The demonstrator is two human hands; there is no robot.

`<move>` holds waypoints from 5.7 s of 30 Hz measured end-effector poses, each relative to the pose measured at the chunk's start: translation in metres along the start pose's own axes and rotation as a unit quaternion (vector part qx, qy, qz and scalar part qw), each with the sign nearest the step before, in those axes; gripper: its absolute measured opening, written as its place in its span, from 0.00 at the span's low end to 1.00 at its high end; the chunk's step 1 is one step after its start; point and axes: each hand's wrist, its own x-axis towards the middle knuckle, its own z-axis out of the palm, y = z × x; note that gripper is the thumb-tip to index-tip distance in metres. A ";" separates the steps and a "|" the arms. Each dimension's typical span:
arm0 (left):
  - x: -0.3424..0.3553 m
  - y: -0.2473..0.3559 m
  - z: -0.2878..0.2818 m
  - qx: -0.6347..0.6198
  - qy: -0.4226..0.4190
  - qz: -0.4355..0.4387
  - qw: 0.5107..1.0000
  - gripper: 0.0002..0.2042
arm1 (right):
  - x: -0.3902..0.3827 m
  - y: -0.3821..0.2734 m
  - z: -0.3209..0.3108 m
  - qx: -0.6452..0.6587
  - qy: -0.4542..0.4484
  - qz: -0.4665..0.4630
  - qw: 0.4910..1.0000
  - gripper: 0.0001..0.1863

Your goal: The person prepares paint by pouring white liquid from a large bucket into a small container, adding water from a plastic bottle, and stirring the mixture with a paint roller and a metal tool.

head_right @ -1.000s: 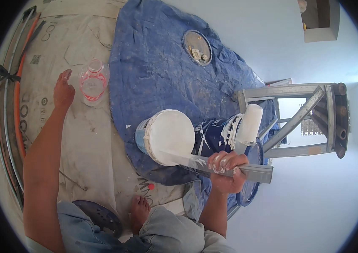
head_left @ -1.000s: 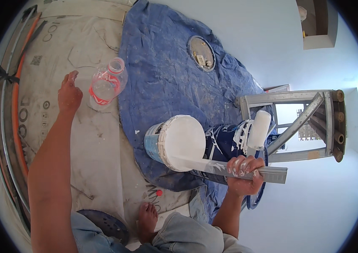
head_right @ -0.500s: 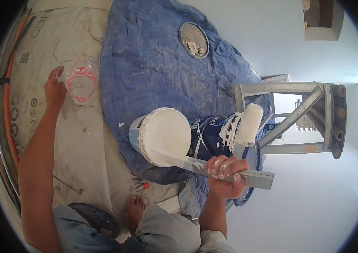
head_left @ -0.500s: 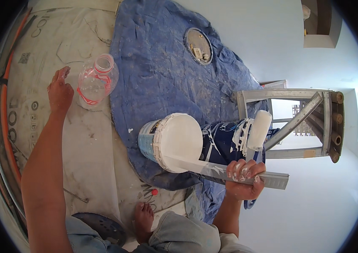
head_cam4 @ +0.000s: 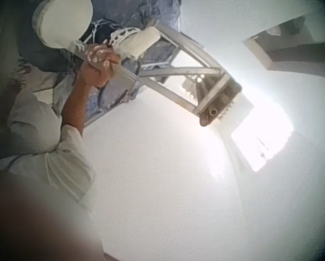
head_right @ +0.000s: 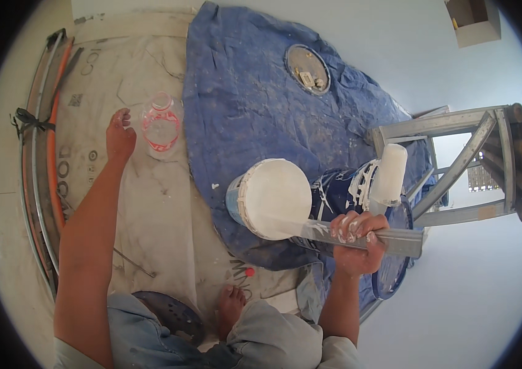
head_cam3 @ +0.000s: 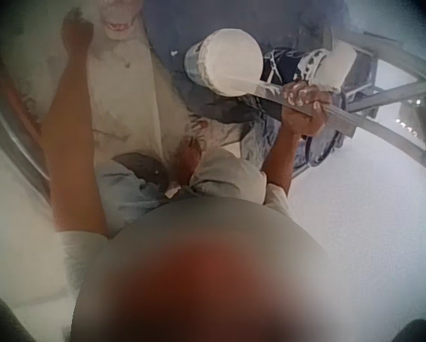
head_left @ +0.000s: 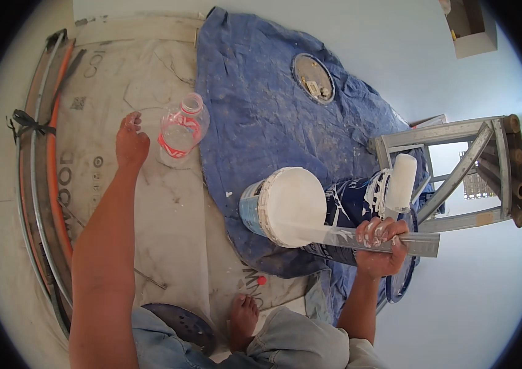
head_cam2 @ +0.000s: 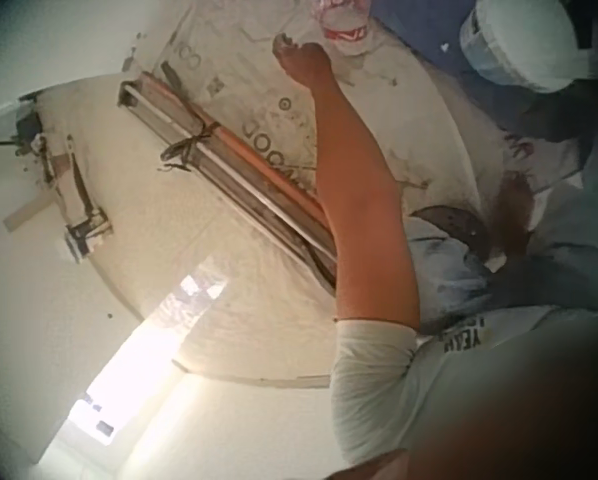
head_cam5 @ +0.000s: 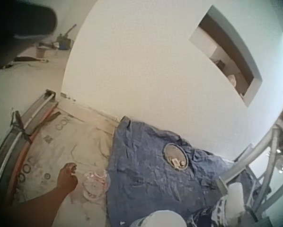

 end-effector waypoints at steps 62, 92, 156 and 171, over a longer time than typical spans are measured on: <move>0.014 0.008 -0.058 0.107 -0.386 0.057 0.914 0.19 | 0.023 0.013 -0.002 0.136 -0.049 0.041 0.989 0.05; 0.012 0.023 -0.064 0.101 -0.386 0.020 0.917 0.19 | 0.035 0.022 -0.006 0.137 -0.099 0.052 0.984 0.06; 0.010 0.025 -0.068 0.149 -0.398 0.036 0.905 0.17 | 0.061 -0.085 0.016 0.059 -0.122 -0.013 0.991 0.07; 0.010 0.020 -0.073 0.111 -0.394 -0.016 0.912 0.17 | 0.078 -0.150 0.038 -0.020 -0.198 -0.097 0.975 0.09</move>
